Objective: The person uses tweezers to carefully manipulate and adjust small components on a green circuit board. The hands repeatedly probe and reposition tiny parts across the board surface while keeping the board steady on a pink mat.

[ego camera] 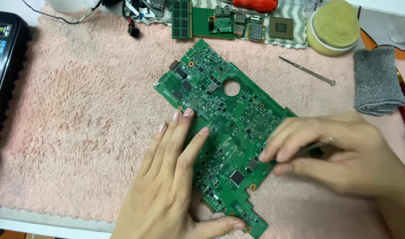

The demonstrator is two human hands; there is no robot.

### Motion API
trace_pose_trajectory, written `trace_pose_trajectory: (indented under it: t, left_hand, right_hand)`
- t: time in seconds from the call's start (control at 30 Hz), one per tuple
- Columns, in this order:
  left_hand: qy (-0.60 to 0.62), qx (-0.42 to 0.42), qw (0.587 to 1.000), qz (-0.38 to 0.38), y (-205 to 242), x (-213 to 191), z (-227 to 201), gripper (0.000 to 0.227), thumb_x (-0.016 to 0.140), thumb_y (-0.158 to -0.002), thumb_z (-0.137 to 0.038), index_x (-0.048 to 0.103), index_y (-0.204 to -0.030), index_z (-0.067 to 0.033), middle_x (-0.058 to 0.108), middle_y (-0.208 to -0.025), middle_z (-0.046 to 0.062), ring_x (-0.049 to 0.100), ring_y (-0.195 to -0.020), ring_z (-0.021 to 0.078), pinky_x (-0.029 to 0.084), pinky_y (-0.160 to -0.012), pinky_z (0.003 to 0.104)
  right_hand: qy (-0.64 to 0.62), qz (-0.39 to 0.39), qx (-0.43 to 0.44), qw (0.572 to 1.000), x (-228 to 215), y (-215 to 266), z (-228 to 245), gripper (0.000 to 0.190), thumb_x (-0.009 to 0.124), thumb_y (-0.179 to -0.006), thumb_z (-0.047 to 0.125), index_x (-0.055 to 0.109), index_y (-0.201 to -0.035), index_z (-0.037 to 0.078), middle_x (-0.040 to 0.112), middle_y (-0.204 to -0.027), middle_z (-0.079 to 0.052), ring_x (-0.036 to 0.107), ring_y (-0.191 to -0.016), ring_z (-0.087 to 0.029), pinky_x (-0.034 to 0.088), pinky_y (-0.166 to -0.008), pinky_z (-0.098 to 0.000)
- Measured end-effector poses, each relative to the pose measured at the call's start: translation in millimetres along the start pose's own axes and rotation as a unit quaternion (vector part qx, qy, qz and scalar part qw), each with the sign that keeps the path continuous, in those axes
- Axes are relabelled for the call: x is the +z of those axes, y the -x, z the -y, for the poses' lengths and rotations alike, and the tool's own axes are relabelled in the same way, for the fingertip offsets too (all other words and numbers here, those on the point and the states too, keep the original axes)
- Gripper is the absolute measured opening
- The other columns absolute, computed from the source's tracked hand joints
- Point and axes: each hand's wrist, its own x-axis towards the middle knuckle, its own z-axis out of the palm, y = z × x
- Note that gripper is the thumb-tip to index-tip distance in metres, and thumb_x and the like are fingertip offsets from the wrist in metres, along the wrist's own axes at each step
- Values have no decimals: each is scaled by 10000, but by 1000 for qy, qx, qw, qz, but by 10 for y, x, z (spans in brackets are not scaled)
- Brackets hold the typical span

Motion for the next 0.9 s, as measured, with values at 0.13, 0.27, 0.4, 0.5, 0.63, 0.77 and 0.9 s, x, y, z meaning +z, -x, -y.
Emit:
trace_pose_trajectory:
  t: [0.13, 0.27, 0.4, 0.5, 0.63, 0.77, 0.9]
  left_hand:
    - [9, -1, 1000, -4, 5, 9, 8, 1369, 700, -836, -974, 379, -1728, 14, 339, -1855, 316, 361, -1757, 481, 302, -1443, 576]
    - [29, -14, 999, -13, -2, 28, -11, 1368, 651, -815, -975, 374, -1745, -11, 347, -1864, 304, 356, -1766, 489, 296, -1443, 588]
    - [17, -1, 999, -37, 22, 83, 47, 1380, 679, -788, -999, 422, -1707, -2, 401, -1824, 344, 422, -1737, 528, 332, -1430, 609]
    - [33, -29, 998, -55, 6, 17, -22, 1331, 654, -760, -976, 476, -1687, -37, 443, -1816, 302, 476, -1719, 488, 362, -1416, 628]
    - [74, -83, 989, -94, 28, 26, -101, 1176, 769, -727, -880, 612, -1607, -116, 600, -1714, 168, 582, -1617, 426, 407, -1375, 541]
    - [71, -121, 970, -196, 55, 206, -72, 975, 836, -688, -778, 778, -1401, -115, 728, -1350, 157, 755, -1183, 261, 589, -1056, 366]
    - [82, -141, 956, -244, 165, 414, 36, 923, 919, -633, -755, 816, -1316, -144, 632, -1137, 87, 691, -1005, 182, 611, -936, 318]
  right_hand:
    - [130, -71, 67, 987, 153, 368, 162, 302, 935, -814, 74, 795, -1064, 168, 977, -1062, -5, 992, -918, -57, 856, -789, -133]
    - [95, -205, 163, 961, 404, 913, 130, 322, 911, -788, 12, 857, -1086, 122, 981, -1159, -92, 1005, -1047, -145, 806, -988, -275]
    - [78, -258, 255, 928, 741, 1055, 253, 350, 866, -813, 3, 884, -1157, 62, 995, -1271, -129, 1004, -1190, -190, 795, -1026, -303]
    - [47, -339, 262, 902, 1055, 1051, 314, 334, 823, -853, -85, 840, -1158, 51, 955, -1320, -163, 984, -1236, -221, 822, -971, -275]
    - [199, -379, 126, 895, 1185, 991, 118, 162, 836, -906, -56, 793, -1025, 46, 824, -1080, -28, 955, -1078, -216, 822, -984, -287]
    - [108, -545, 310, 772, 1311, 578, 454, 107, 872, -871, -66, 817, -951, -20, 935, -952, -159, 928, -869, -182, 746, -798, -230]
    - [119, -509, 225, 822, 1265, 668, 350, 65, 852, -862, -54, 829, -898, -5, 918, -917, -159, 938, -867, -200, 752, -792, -231]
